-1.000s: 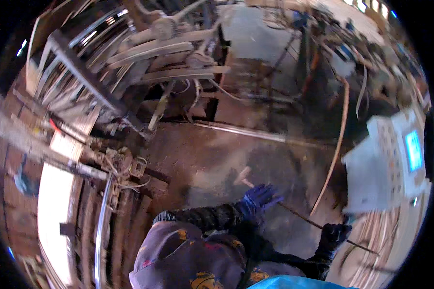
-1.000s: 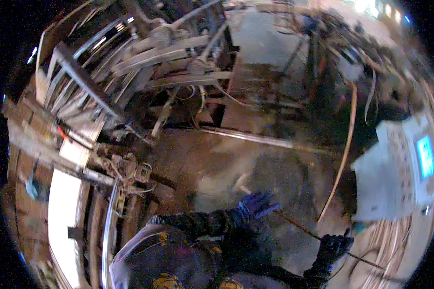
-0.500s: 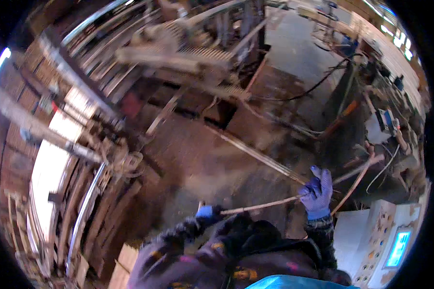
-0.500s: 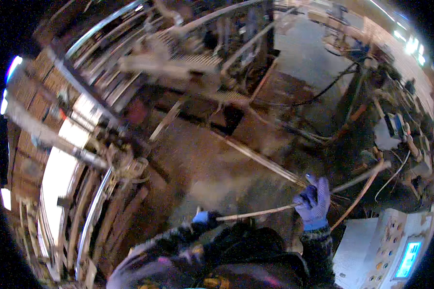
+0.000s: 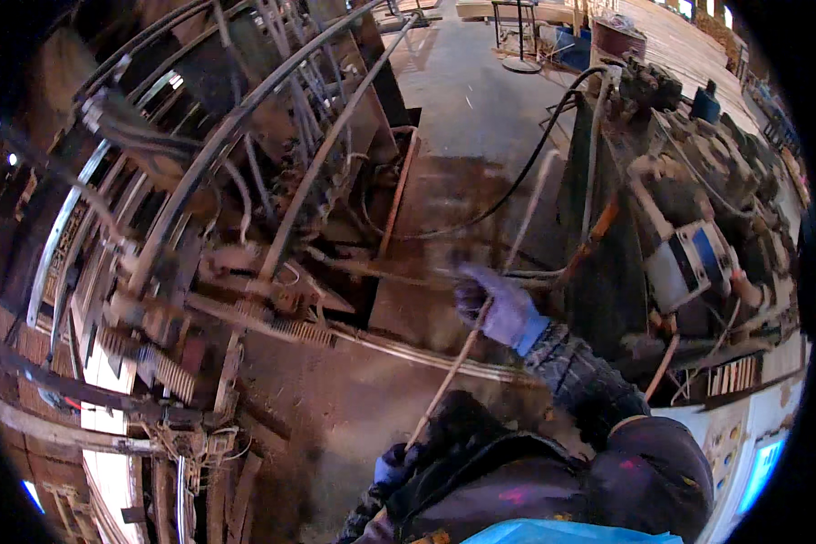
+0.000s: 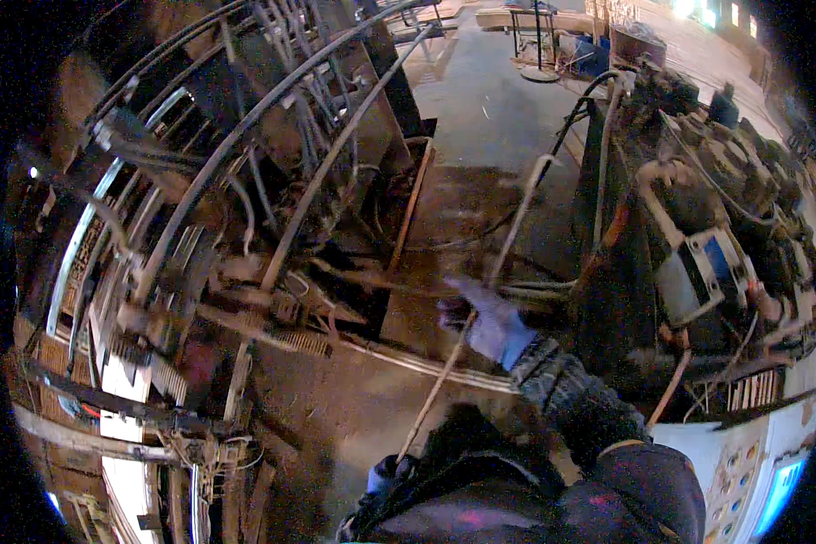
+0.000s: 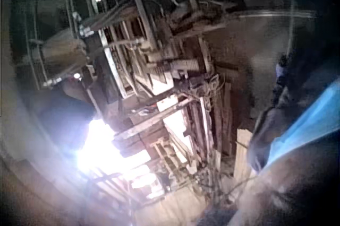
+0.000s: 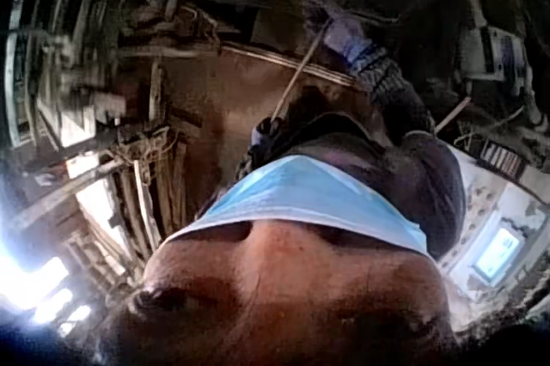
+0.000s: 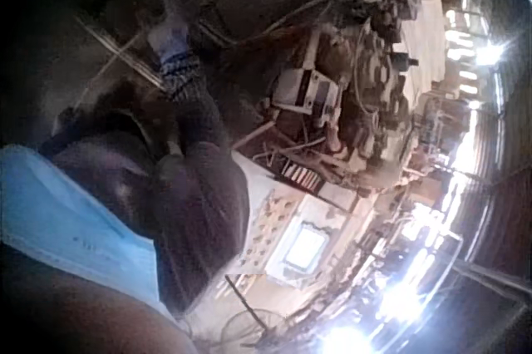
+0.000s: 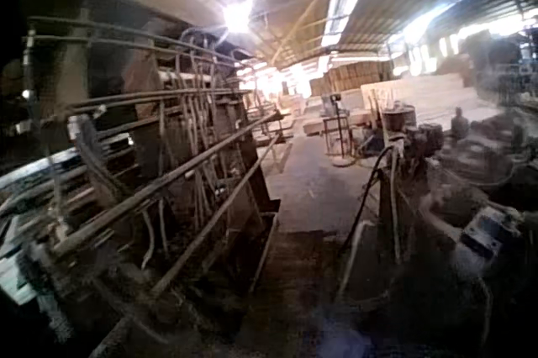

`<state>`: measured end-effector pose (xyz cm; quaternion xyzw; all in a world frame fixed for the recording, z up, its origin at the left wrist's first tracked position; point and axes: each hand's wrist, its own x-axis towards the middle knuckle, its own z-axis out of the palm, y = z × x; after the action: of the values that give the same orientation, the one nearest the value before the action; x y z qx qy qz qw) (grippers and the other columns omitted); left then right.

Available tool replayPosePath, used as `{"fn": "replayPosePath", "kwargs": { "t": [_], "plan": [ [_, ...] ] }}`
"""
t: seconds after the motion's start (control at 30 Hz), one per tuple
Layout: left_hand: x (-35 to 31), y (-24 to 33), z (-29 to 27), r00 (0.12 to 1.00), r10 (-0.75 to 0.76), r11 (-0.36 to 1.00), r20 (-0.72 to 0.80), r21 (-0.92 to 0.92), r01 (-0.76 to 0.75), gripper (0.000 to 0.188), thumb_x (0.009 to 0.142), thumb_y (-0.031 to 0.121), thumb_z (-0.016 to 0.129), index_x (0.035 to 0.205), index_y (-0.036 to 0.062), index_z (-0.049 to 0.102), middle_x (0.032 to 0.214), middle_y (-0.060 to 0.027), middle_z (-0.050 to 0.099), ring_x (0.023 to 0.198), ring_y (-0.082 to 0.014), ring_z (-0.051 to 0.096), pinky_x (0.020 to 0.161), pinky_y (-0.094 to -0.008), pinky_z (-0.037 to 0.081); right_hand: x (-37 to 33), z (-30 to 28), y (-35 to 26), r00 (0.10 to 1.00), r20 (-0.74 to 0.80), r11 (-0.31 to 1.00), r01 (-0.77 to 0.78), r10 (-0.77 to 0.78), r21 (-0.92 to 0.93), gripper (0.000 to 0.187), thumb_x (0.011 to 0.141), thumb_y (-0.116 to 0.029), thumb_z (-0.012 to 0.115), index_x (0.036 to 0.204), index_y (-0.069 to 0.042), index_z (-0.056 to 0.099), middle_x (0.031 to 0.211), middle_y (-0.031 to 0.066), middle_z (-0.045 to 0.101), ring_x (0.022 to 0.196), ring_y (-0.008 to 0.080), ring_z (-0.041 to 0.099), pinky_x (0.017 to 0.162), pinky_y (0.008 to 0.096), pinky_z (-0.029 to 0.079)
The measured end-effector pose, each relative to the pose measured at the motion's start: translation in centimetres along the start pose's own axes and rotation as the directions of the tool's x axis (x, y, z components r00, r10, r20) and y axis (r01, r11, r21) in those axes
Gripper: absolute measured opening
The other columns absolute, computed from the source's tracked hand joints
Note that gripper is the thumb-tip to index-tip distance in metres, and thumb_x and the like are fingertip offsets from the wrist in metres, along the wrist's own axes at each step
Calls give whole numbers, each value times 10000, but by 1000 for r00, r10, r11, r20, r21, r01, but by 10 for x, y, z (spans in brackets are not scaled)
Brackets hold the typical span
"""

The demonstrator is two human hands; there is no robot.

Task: The person handles a large wooden board and thin wooden strips in a workshop. They lift and move the board, then repeatedly pick up and place thin strips onto a machine surface.

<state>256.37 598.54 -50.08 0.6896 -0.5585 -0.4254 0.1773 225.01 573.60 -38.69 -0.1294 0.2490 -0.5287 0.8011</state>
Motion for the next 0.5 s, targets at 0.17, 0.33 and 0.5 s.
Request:
{"fn": "replayPosePath", "kwargs": {
  "t": [0.17,0.33,0.5],
  "plan": [
    [83,35,7,998,-31,994,-52,-110,26,270,978,335,545,1018,159,745,813,-94,702,759,-212,672,699,-340,519,134,-23,-34,985,168,999,-36,42,-39,365,966,-278,627,1278,-88,613,993,92,695,872,199,650,815,376,545],
    [246,90,-12,991,-63,987,-117,-153,44,253,978,299,553,1035,138,739,746,-32,655,682,-162,605,675,-313,497,304,-27,-107,936,305,984,-160,175,-73,317,990,-271,588,1230,-66,607,1025,118,675,875,185,639,812,377,537],
    [358,203,-44,968,249,940,-43,250,-231,268,976,246,549,1138,81,684,894,-52,664,661,-160,582,673,-308,501,419,-32,-210,973,217,996,-84,78,18,328,1012,-302,538,1237,-68,587,963,72,662,798,163,585,785,343,502]
  ]
}}
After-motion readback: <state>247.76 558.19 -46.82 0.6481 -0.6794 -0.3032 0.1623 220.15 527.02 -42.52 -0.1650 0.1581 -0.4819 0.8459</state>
